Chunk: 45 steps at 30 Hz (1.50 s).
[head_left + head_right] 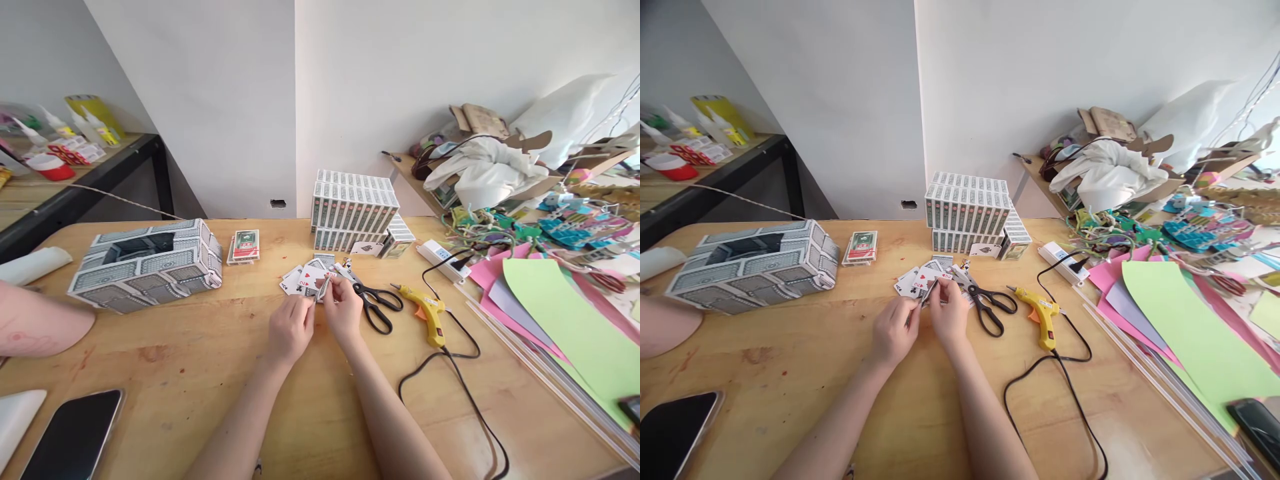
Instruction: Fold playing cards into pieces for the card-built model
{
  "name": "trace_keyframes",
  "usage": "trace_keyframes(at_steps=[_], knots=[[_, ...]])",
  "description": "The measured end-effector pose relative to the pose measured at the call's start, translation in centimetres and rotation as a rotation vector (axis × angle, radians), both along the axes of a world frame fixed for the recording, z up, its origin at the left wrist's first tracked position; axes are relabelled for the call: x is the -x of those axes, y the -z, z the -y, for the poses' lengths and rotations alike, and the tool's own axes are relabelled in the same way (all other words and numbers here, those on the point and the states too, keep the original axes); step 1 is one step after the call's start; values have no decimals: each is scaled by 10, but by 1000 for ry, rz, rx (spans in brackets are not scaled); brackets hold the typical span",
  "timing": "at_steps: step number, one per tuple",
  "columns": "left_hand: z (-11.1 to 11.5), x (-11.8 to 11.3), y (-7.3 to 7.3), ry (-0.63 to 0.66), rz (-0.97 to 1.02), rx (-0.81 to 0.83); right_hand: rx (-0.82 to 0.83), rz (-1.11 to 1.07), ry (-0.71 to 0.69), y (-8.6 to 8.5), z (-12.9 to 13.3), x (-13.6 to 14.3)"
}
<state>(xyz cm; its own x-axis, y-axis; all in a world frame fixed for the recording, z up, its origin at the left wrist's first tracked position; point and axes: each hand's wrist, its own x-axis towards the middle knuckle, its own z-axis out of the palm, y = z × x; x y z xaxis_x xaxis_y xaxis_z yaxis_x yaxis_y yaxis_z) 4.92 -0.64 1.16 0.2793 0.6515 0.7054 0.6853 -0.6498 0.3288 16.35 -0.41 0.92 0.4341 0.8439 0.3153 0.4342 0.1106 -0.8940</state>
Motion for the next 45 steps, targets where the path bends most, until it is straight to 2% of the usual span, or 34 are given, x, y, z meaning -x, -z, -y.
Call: trace_keyframes(at_steps=[2,4,10,14,16,18,21,27,35,39,41,43,45], knots=[[-1,2,1,0,18,2,-3,-17,-65,-2,-1,-5],[-2,3,1,0,31,0,-15,31,-69,-2,-2,-9],[-1,1,-1,3,6,-40,-47,112,41,-3,0,-5],[-4,2,-2,29,6,-87,33,3,108,-6,1,1],[-5,3,-2,29,5,-109,66,-105,73,-7,-1,0],[-7,4,-2,15,9,-112,69,-185,-23,-7,-2,-4],[-7,5,-3,-4,19,-102,32,-172,-109,-7,-3,-9],[-6,3,-2,5,14,-84,-6,40,-26,-5,0,-10],[-5,3,-3,-2,27,-102,10,38,-20,-11,-1,-10],[-4,2,-3,-15,11,-94,22,71,63,-11,0,-5],[-4,2,-2,-33,24,-79,28,21,85,-10,0,-3],[-5,3,-1,-80,87,-46,32,-82,35,-6,-2,-3],[-7,4,0,-145,198,8,48,-196,-78,-3,-4,-4]])
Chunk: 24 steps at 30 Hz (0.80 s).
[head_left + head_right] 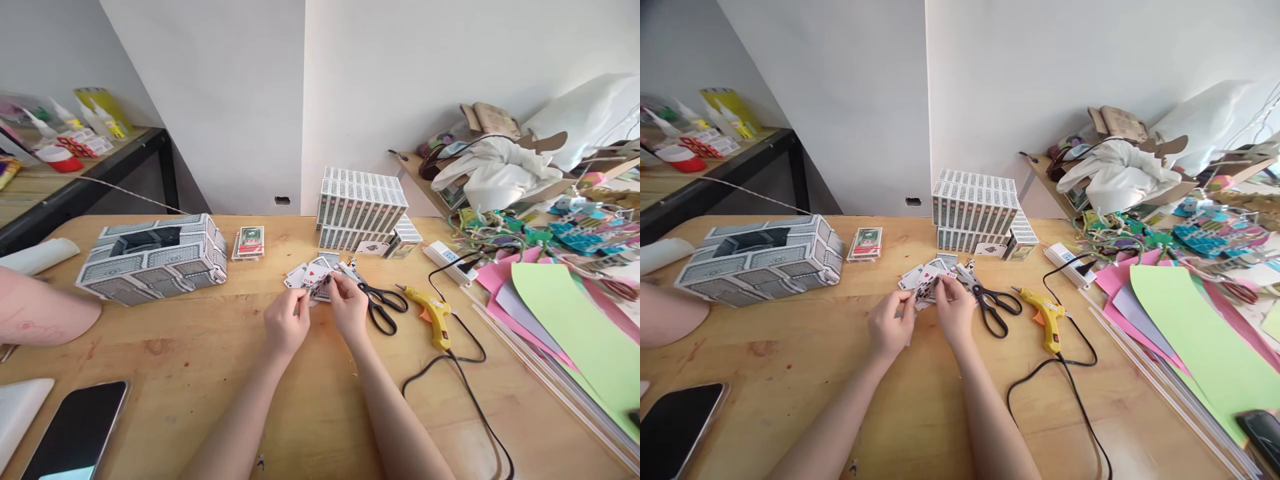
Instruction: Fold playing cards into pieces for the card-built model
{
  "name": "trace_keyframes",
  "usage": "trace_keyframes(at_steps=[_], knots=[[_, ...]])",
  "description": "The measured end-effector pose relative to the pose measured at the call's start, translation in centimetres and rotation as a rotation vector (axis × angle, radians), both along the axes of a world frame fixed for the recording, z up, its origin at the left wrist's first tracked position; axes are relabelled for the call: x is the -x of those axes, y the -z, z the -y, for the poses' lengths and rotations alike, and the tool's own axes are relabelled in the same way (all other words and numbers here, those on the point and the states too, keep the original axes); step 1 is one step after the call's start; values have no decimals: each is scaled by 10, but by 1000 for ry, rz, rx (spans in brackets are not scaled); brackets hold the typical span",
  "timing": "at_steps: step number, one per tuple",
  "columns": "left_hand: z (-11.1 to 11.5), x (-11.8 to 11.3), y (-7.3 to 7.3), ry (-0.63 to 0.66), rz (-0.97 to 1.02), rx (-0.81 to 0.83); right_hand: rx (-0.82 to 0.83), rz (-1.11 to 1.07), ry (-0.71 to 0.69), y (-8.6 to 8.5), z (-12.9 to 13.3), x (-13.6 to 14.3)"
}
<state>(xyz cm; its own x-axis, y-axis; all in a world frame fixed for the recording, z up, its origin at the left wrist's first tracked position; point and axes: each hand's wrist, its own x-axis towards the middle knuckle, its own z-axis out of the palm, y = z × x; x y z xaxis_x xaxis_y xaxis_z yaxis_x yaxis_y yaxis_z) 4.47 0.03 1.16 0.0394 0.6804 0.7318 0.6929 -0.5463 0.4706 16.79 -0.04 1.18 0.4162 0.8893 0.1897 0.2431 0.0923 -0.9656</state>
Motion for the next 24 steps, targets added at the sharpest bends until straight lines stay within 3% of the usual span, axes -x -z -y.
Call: trace_keyframes(at_steps=[3,6,12,18,21,24], knots=[[-3,2,0,-36,155,115,59,-58,-176,4,-2,-3],[-4,2,-2,-27,225,204,94,7,-199,4,-2,-3],[0,-1,-3,-10,214,226,74,334,-76,-4,2,-1],[7,-10,-5,43,213,234,27,708,178,6,6,8],[8,-11,-7,35,274,288,-14,687,217,7,6,11],[7,-8,-7,-3,325,322,12,439,58,1,4,8]])
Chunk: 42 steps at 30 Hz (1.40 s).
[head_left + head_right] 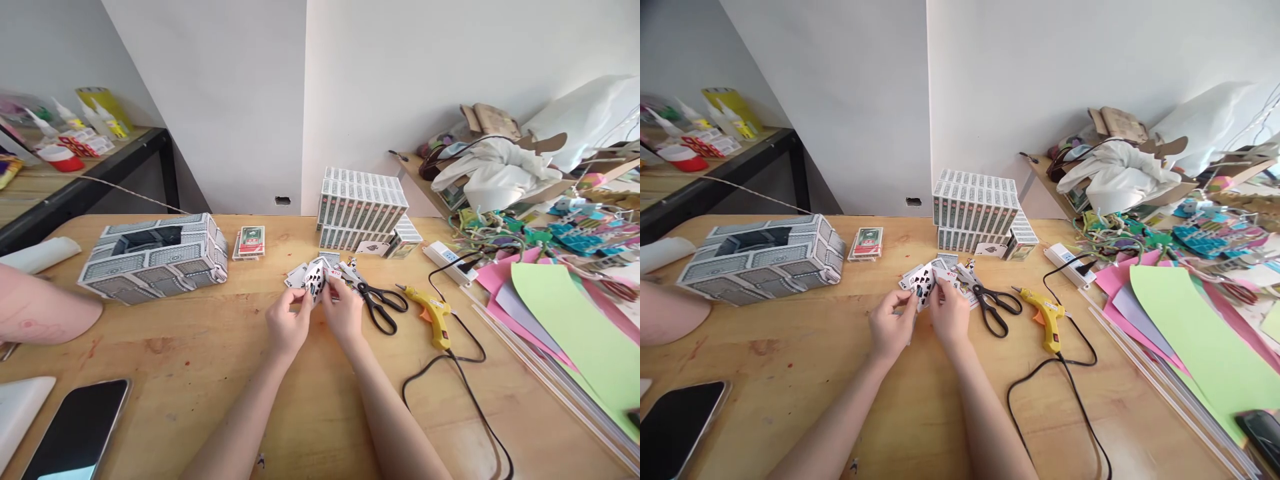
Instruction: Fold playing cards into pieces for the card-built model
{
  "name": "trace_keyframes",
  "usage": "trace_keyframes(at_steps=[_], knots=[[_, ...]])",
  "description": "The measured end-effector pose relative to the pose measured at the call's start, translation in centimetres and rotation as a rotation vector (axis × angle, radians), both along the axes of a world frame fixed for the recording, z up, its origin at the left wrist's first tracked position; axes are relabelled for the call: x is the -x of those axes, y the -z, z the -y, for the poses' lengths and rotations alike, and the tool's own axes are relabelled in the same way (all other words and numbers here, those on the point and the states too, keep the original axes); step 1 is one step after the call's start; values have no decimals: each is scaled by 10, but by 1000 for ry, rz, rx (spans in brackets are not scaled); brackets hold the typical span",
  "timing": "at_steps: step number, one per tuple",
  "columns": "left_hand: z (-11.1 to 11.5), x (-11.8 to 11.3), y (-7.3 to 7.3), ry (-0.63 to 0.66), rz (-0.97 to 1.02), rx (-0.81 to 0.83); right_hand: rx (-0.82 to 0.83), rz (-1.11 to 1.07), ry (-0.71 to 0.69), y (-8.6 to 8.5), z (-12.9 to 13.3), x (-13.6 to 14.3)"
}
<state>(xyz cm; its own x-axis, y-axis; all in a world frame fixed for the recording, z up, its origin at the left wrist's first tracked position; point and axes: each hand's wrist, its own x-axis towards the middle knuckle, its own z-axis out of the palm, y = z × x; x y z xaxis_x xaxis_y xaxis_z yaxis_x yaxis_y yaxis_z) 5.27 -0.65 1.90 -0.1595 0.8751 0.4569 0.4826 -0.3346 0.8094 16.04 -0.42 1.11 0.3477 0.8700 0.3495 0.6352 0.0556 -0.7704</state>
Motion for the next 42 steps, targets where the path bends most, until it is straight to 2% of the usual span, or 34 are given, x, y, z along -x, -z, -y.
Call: trace_keyframes(at_steps=[3,6,11,15,17,19,25,29,33,36,39,42], knots=[[-3,4,1,-26,19,4,104,-242,-136,-7,-2,-6],[-5,7,2,-29,18,1,137,-243,-161,-11,-3,-12],[-3,4,3,16,13,7,46,51,-139,-8,-3,-13],[1,0,1,59,28,32,-26,361,31,-1,0,-3],[1,-1,1,66,35,40,-59,413,105,1,1,1],[0,0,2,45,50,46,-75,365,97,2,0,2],[-8,6,9,-10,136,103,-7,14,-117,-2,-4,-10],[-9,8,10,3,137,106,13,-12,-149,-7,-4,-13],[-9,9,9,10,105,95,22,59,-158,-8,-4,-14],[-8,8,7,14,75,85,36,177,-119,-6,-3,-11],[-5,5,5,29,71,94,20,283,-12,-3,-2,-6],[-4,3,5,46,91,106,15,258,84,-2,-1,-1]])
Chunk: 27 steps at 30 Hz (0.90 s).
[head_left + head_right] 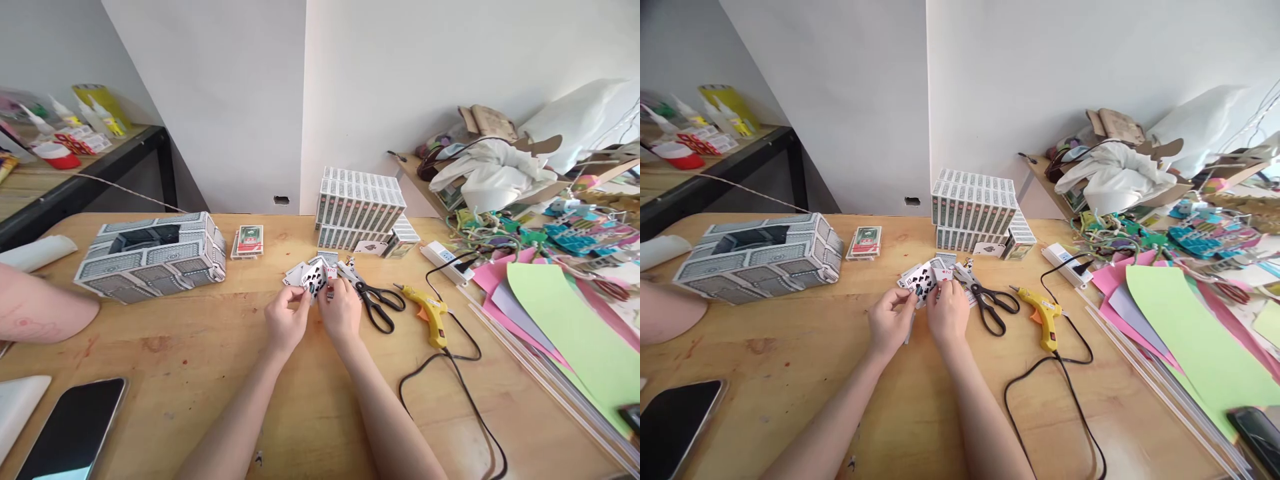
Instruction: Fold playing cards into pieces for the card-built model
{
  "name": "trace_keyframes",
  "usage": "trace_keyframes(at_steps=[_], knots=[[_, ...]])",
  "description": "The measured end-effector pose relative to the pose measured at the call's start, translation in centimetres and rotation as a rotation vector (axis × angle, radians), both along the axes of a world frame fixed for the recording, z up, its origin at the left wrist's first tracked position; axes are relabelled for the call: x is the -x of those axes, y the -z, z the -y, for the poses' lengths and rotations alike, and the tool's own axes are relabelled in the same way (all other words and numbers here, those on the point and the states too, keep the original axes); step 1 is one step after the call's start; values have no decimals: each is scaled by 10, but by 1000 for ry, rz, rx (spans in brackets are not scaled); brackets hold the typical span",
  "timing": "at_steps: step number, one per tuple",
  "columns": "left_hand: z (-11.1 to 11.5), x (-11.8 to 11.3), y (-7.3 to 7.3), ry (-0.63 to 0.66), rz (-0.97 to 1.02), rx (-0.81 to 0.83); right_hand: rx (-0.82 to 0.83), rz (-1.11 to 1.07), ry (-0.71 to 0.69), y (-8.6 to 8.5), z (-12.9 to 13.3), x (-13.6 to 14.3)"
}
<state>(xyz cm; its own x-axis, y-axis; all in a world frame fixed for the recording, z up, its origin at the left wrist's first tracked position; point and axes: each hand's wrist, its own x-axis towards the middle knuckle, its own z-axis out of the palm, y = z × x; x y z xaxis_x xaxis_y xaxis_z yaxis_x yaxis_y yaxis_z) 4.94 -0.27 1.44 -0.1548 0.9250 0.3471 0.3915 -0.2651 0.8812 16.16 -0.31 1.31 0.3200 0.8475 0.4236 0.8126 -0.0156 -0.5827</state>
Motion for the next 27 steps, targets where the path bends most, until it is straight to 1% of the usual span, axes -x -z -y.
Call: trace_keyframes(at_steps=[1,2,5,7,8,10,13,16,19,24,27], knots=[[-1,1,0,1,19,6,10,-73,-13,-1,0,0],[-2,2,0,2,51,16,31,-187,-56,-2,0,-1],[-8,7,1,7,210,73,106,-683,-268,-8,-3,-5],[-12,9,0,32,316,126,143,-996,-384,-13,-5,-7],[-13,10,0,56,353,153,163,-1111,-421,-14,-6,-7],[-14,10,-1,116,402,198,212,-1261,-462,-16,-7,-6],[-13,8,-1,169,462,239,287,-1365,-497,-15,-6,-2],[-12,7,-2,171,524,268,320,-1409,-540,-13,-3,0],[-12,8,-2,166,555,297,317,-1414,-540,-12,-1,-1],[-11,8,1,184,550,311,303,-1520,-560,-13,-2,0],[-10,9,4,164,482,243,298,-1453,-530,-14,-2,1]])
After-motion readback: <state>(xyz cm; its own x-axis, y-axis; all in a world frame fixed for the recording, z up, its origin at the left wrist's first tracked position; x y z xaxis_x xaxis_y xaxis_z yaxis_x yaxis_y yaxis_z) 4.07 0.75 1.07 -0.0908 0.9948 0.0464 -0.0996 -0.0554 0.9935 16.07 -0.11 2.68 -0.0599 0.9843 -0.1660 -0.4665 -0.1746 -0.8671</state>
